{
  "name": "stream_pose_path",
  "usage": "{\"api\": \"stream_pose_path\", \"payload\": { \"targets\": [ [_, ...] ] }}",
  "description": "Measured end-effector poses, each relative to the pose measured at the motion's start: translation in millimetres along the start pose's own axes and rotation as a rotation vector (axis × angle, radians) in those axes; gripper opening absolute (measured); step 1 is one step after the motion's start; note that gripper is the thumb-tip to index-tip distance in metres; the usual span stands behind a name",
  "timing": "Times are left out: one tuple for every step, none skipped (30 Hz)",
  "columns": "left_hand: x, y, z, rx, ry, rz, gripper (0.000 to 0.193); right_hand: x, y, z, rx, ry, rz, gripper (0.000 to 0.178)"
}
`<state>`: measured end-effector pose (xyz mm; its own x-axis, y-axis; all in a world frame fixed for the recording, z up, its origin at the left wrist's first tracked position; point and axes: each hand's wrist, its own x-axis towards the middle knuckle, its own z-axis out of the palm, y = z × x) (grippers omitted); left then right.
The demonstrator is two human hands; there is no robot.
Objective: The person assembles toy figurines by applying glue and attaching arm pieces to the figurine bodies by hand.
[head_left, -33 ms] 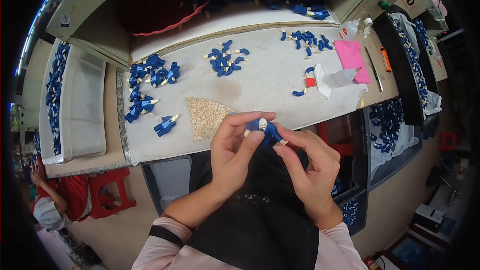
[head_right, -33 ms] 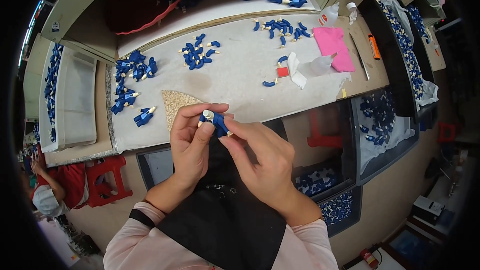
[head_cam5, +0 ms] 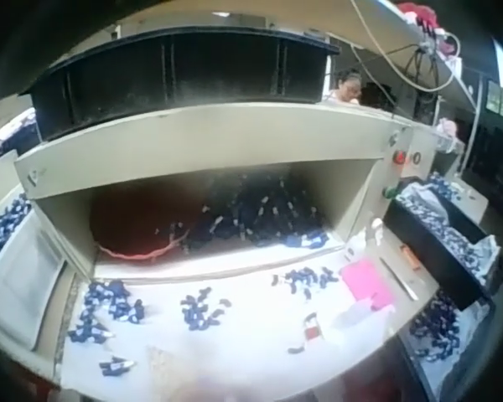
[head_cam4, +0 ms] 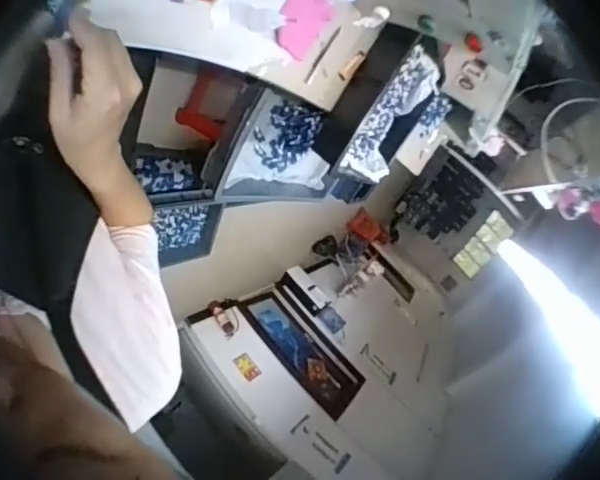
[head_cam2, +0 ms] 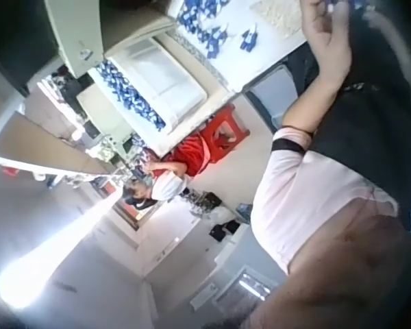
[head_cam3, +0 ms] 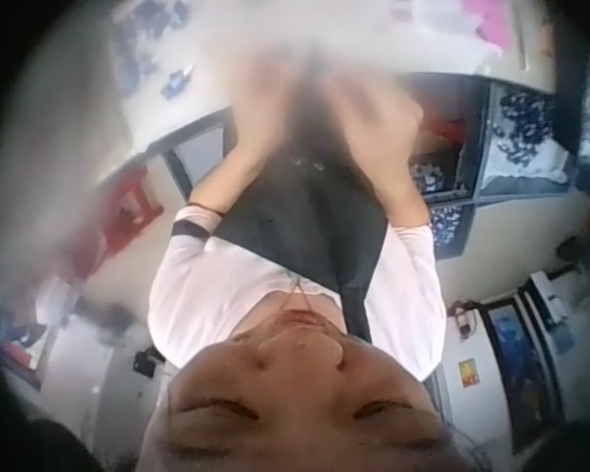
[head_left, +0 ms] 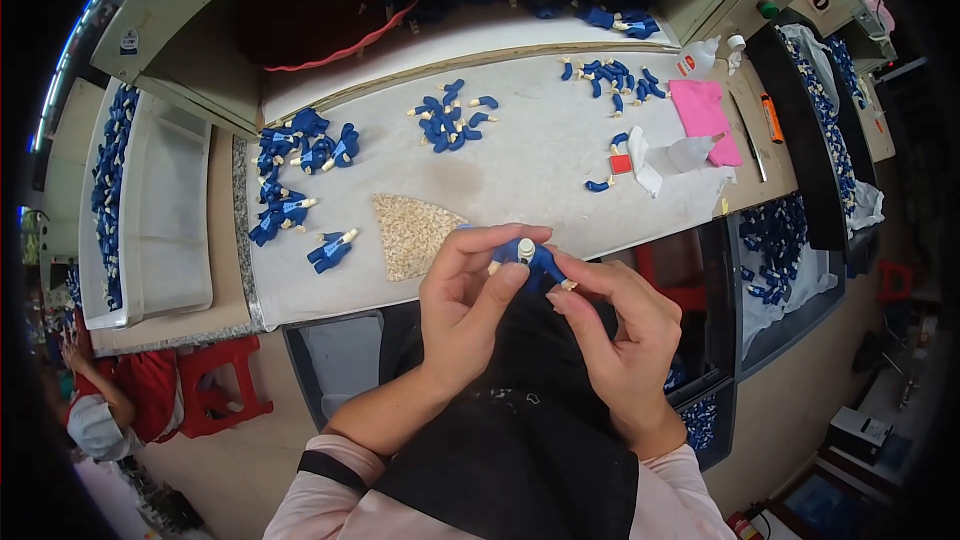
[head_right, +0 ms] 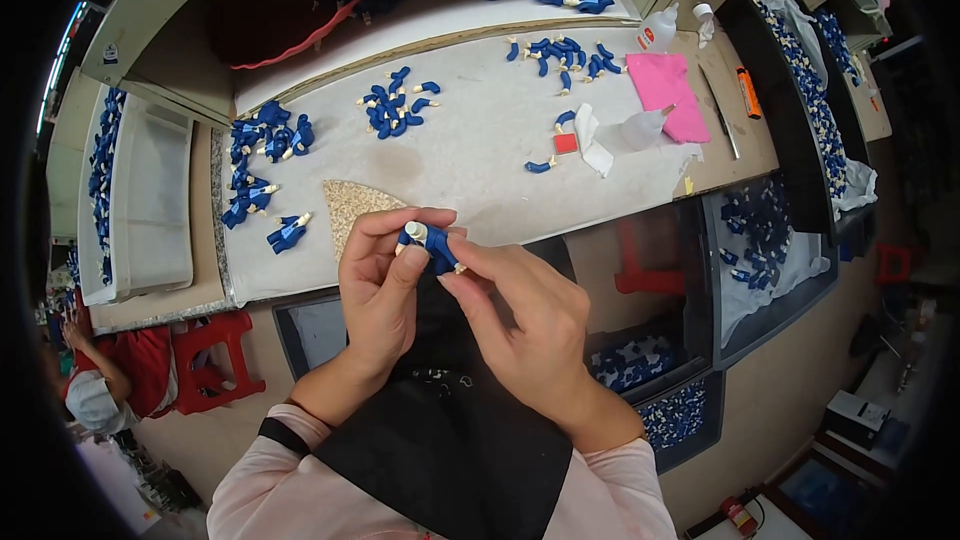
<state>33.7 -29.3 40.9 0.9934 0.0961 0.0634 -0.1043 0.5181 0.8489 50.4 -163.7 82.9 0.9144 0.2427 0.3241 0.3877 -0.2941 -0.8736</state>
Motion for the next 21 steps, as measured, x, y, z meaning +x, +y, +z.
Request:
{"api": "stream_pose_path", "payload": {
  "targets": [
    [0,-1,-1,0.027,-0.021,0.034,0.023,0,-1,0,0.010,0.003,0.025,0.023],
    [-1,-1,-2,0.027,-0.021,0.031,0.023,0,-1,0,0.021,0.006,0.050,0.022],
    [-1,-1,-3,0.042,-0.024,0.049,0.023,0,-1,0,0.021,0.006,0.054,0.022],
    [-1,-1,-3,0.057,-0.028,0.067,0.022,-1,-1,-1,0.029,0.004,0.063,0.022],
    [-1,-2,-3,0.057,-0.028,0.065,0.022,-1,-1,-1,0.037,0.001,0.072,0.022],
    [-1,-3,-3,0.052,-0.024,0.069,0.023,-1,0,-1,0.037,0.002,0.074,0.022],
    [-2,-4,-3,0.047,-0.020,0.075,0.023,-1,0,-1,0.063,-0.002,0.100,0.022],
    [-2,-4,-2,0.047,-0.020,0.073,0.023,-2,1,-2,0.089,-0.006,0.125,0.021],
    [-2,-3,-2,0.049,-0.014,0.069,0.023,-2,2,-2,0.089,-0.006,0.127,0.021],
    [-3,-3,-1,0.052,-0.009,0.065,0.023,-2,2,-2,0.109,-0.011,0.149,0.021],
    [-3,-3,-1,0.052,-0.009,0.063,0.023,-2,3,-3,0.128,-0.016,0.170,0.021],
    [-3,-3,-1,0.058,-0.012,0.067,0.024,-2,4,-3,0.127,-0.016,0.172,0.021],
    [-4,-3,-1,0.063,-0.016,0.072,0.025,-2,5,-4,0.137,-0.024,0.182,0.020],
    [-4,-3,-1,0.063,-0.015,0.071,0.025,-2,6,-4,0.147,-0.033,0.192,0.019],
    [-4,-4,-1,0.080,0.006,0.051,0.025,-2,7,-4,0.146,-0.033,0.192,0.019],
    [-5,-5,-1,0.098,0.026,0.031,0.025,-2,9,-4,0.194,-0.029,0.224,0.018],
    [-5,-5,0,0.097,0.026,0.031,0.025,-2,10,-4,0.243,-0.024,0.256,0.017],
    [-5,-7,0,0.107,0.042,0.018,0.025,-2,10,-4,0.242,-0.025,0.257,0.017],
    [-5,-7,1,0.117,0.058,0.004,0.024,-2,10,-4,0.245,-0.025,0.264,0.016],
    [-5,-7,2,0.116,0.059,0.004,0.024,-2,10,-5,0.247,-0.024,0.272,0.016],
    [-4,-7,3,0.108,0.067,-0.007,0.024,-2,10,-5,0.246,-0.024,0.273,0.016]
  ]
}}
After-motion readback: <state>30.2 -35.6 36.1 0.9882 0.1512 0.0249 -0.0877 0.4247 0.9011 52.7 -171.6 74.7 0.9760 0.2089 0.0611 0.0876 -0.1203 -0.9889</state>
